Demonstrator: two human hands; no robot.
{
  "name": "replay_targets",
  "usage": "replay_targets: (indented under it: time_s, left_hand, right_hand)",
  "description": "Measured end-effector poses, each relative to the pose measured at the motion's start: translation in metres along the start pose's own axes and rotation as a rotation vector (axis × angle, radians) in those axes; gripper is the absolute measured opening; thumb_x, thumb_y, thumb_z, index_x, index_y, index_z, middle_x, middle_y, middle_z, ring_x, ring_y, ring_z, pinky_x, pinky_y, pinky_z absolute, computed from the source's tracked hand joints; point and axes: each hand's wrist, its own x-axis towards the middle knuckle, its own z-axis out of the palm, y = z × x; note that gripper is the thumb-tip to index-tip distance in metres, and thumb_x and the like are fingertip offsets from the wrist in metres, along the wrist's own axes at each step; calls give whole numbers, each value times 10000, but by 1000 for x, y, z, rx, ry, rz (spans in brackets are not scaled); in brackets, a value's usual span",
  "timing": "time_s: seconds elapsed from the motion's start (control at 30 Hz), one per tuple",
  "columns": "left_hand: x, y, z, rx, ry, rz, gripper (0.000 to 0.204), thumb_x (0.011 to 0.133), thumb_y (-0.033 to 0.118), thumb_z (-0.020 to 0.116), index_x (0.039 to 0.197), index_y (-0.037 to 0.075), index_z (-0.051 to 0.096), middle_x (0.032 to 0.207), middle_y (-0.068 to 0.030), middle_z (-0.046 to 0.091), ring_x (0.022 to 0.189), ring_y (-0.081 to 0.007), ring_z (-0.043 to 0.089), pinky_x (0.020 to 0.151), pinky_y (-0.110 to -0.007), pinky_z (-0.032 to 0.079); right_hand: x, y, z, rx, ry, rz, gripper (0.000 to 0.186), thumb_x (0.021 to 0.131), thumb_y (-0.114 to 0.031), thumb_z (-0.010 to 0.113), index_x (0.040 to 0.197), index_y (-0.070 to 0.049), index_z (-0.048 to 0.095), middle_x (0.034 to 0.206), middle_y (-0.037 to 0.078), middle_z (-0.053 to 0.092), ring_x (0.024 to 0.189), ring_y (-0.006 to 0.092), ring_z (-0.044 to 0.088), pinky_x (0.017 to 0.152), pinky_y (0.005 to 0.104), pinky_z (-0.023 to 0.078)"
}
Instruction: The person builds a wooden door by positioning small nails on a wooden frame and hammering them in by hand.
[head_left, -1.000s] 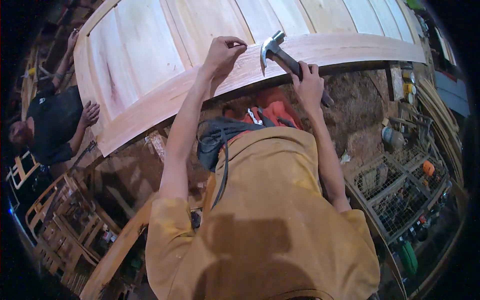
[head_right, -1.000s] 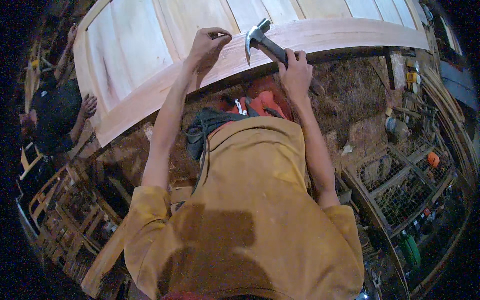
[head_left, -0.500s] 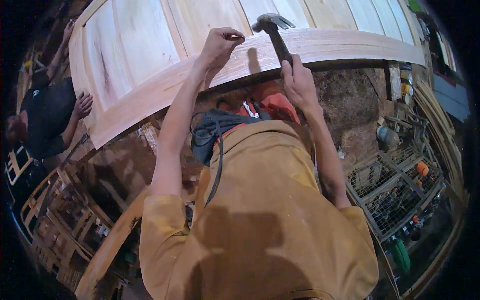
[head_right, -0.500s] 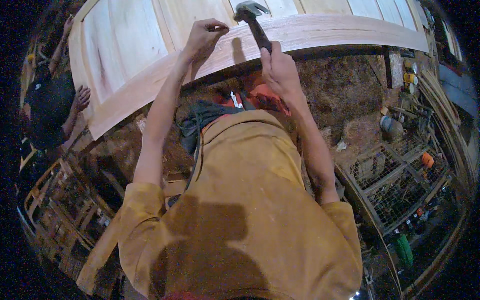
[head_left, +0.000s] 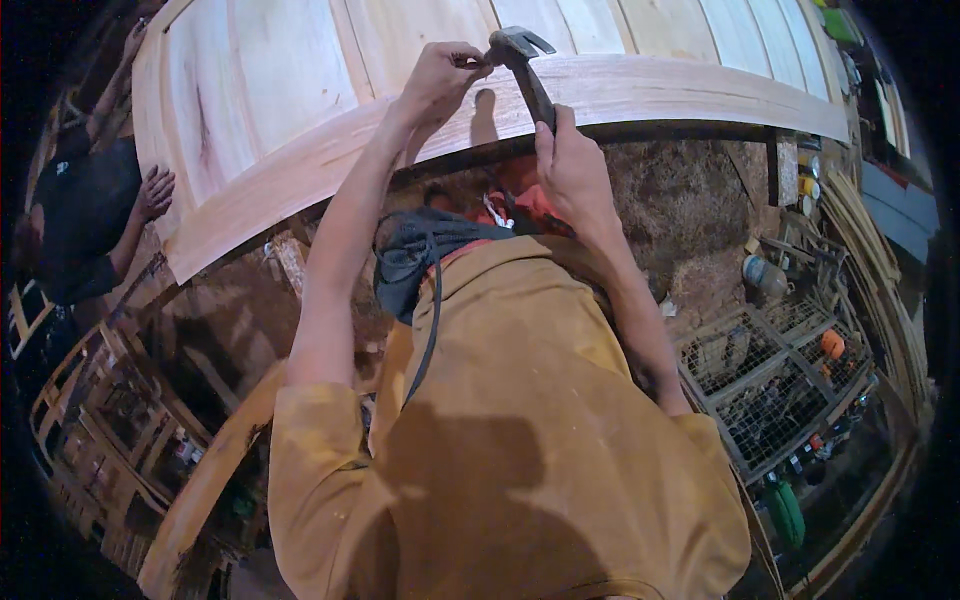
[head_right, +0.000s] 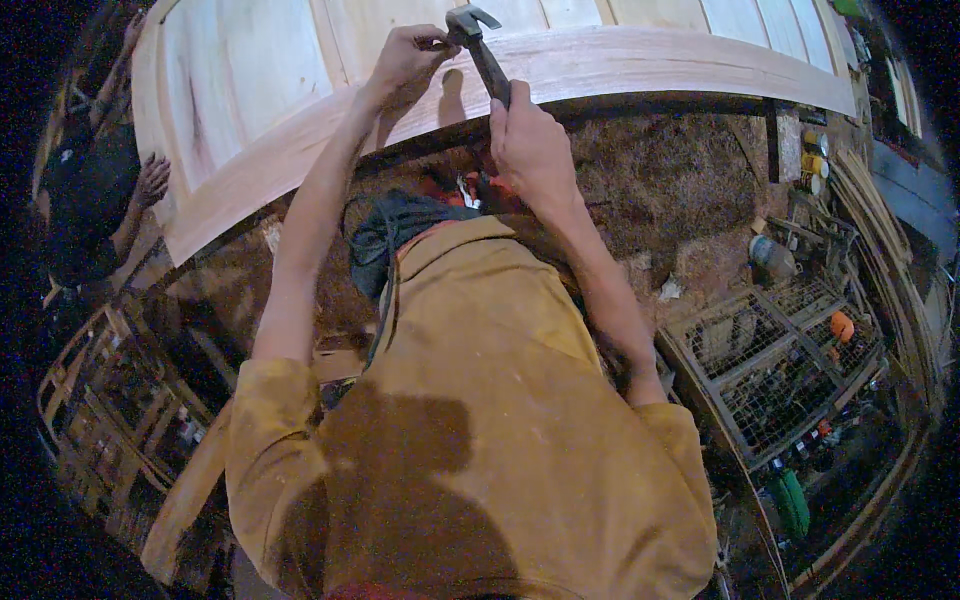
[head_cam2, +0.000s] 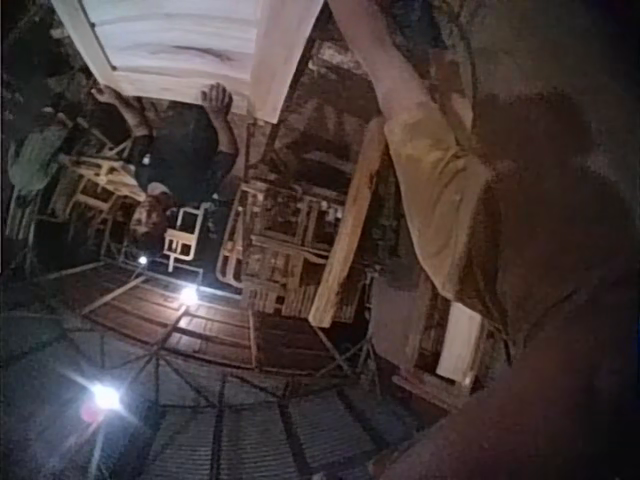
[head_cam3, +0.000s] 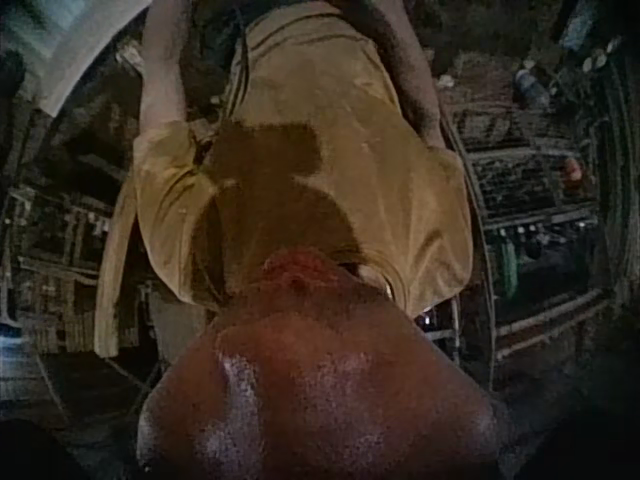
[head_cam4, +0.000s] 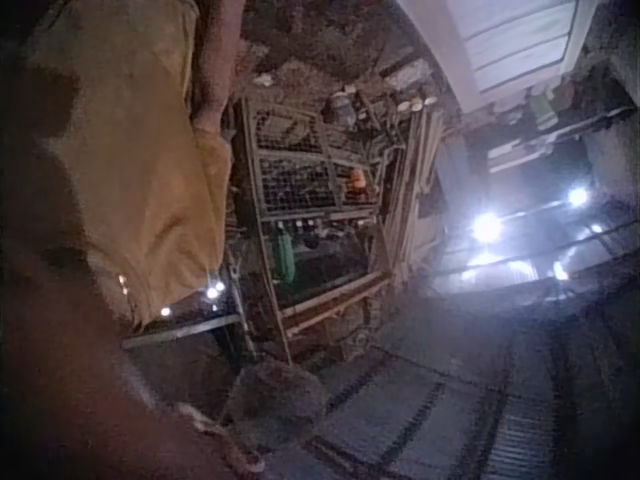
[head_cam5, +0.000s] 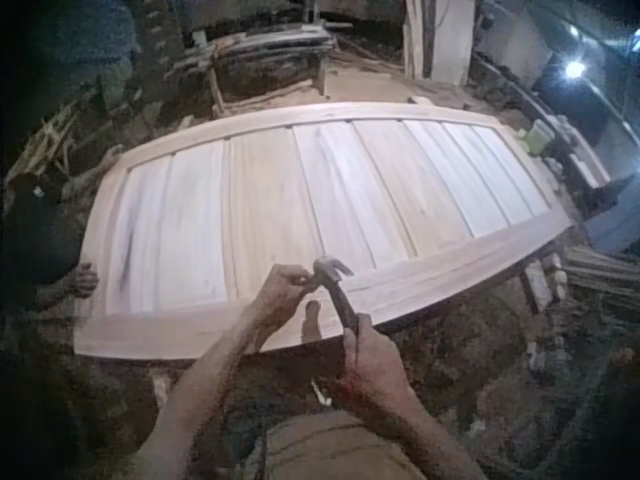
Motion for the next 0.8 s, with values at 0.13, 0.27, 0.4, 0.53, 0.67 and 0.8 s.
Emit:
replay_targets:
  time_s: [0.13,0.27,0.4,0.53,0.67,0.8]
  left_hand:
    - [2,-7,-4,-46,-18,-28,130,884,76,780,976,-15,773,765,-53,720,715,-76,589,640,-277,487]
    - [-2,8,5,-35,-1,13,135,885,84,780,976,-16,776,743,-39,702,715,-75,587,639,-272,497]
    - [0,-5,-5,26,-19,92,176,884,100,782,1038,14,782,770,-22,692,725,-77,587,640,-273,509]
    - [1,-23,-57,-453,451,-143,248,904,150,786,1146,99,764,739,70,569,581,-32,470,514,-195,417]
    - [-45,-21,-108,-422,574,-141,150,953,162,737,1041,42,752,706,105,497,579,-2,413,505,-203,323]
    - [-94,-51,-127,-220,700,-124,196,969,197,719,1076,34,738,741,68,554,593,-22,435,496,-202,342]
  right_hand:
    - [3,2,7,-11,-17,45,300,1071,-281,477,1188,-5,488,782,320,655,787,549,637,669,635,469]
    - [-3,-10,-3,-2,62,46,288,1074,-285,467,1153,-9,489,771,315,653,783,544,638,664,629,473]
    - [0,-10,1,-48,14,54,292,1075,-288,460,1171,-14,490,766,315,650,789,543,639,661,631,468]
    - [2,-11,-3,-9,42,106,300,1073,-295,465,1202,-26,498,768,312,650,779,549,636,659,633,468]
    - [-7,-10,2,42,97,116,310,1071,-308,460,1203,-30,495,777,315,662,773,545,649,659,628,490]
    - [5,-7,18,-38,21,122,279,1068,-267,481,1227,-37,494,784,324,652,782,547,640,648,642,452]
